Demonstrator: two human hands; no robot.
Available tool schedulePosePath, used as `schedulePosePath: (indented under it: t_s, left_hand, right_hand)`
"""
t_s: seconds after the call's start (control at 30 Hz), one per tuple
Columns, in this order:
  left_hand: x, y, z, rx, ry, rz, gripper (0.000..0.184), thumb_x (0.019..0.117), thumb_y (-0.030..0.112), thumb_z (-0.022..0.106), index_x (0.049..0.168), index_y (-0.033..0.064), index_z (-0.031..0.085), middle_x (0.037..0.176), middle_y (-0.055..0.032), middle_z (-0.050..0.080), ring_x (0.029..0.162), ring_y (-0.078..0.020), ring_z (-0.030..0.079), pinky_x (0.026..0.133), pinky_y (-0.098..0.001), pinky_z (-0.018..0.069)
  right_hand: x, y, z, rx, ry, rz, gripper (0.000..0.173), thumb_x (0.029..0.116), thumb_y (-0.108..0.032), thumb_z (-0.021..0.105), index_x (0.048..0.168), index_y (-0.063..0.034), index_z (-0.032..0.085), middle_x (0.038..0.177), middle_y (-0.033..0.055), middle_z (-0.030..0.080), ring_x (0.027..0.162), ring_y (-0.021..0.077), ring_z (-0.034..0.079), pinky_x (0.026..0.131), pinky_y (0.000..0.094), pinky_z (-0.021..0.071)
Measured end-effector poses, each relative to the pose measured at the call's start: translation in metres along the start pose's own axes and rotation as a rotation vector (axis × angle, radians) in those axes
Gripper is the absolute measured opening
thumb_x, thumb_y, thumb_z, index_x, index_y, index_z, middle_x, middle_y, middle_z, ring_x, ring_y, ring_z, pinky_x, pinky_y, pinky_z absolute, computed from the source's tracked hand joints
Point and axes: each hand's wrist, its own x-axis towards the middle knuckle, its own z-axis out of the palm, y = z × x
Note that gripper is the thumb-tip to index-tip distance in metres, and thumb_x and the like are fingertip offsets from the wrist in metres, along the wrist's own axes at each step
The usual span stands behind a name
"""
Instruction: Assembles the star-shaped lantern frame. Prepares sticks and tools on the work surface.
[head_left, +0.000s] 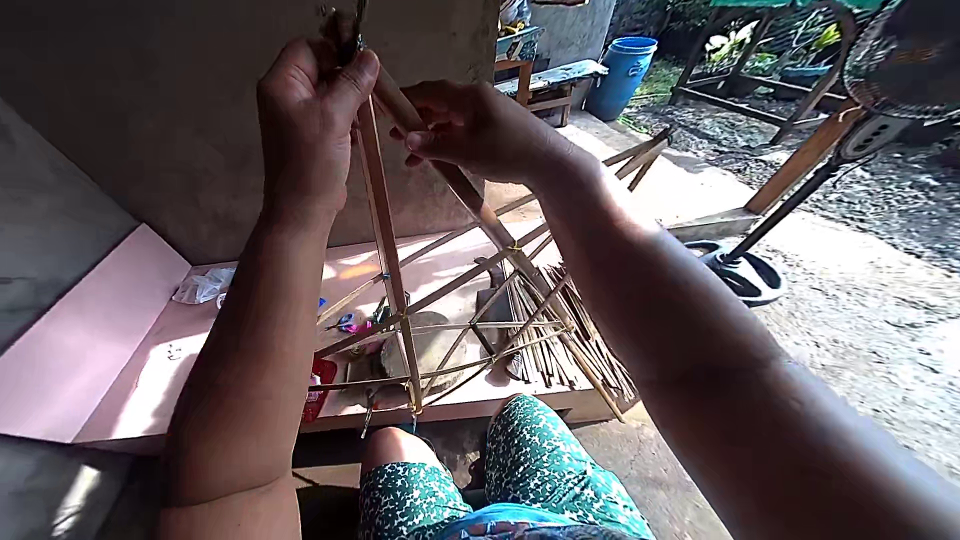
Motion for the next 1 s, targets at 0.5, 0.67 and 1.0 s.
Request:
schedulePosePath:
  t_s: [0.5, 0.67, 1.0]
  left_hand:
    - [0.024, -0.076, -0.101, 0.023, 0.566, -0.347, 0.022, 0.1081, 0.024, 0.052, 0.123, 0.0074, 0.052, 0.094, -0.0058, 0.063, 0.081, -0.0177, 0.068, 0.074, -0.0365, 0.0610]
    - [0.009, -0.116, -0.144, 0.008, 0.763, -0.427, 0.028, 0.1092, 0.028, 0.049, 0.128, 0.0071, 0.049, 0.097, -0.0096, 0.061, 0.077, -0.0195, 0.066, 0.069, -0.0370, 0.0600]
    - [-0.106, -0.237, -0.124, -0.066, 0.989, -0.653, 0.035, 0.1077, 0.027, 0.052, 0.135, 0.0046, 0.049, 0.116, -0.0136, 0.059, 0.094, -0.0212, 0.064, 0.079, -0.0403, 0.0577]
  right_hand:
    - [-0.263, 0.093, 0.044, -0.465, 0.768, 0.049, 0.052, 0.0938, -0.021, 0.069, 0.138, 0.0003, 0.053, 0.152, 0.0221, 0.045, 0.140, 0.0271, 0.046, 0.114, 0.0421, 0.0426]
    - [-0.334, 0.149, 0.080, -0.007, 0.656, 0.841, 0.066, 0.0987, -0.029, 0.062, 0.152, 0.0012, 0.038, 0.156, 0.0256, 0.040, 0.139, 0.0322, 0.048, 0.110, 0.0452, 0.0451]
    - [-0.296, 0.182, 0.180, 0.963, 0.575, 1.371, 0.077, 0.1079, -0.060, 0.014, 0.156, -0.0019, 0.029, 0.153, 0.0224, 0.044, 0.132, 0.0318, 0.055, 0.105, 0.0476, 0.0480]
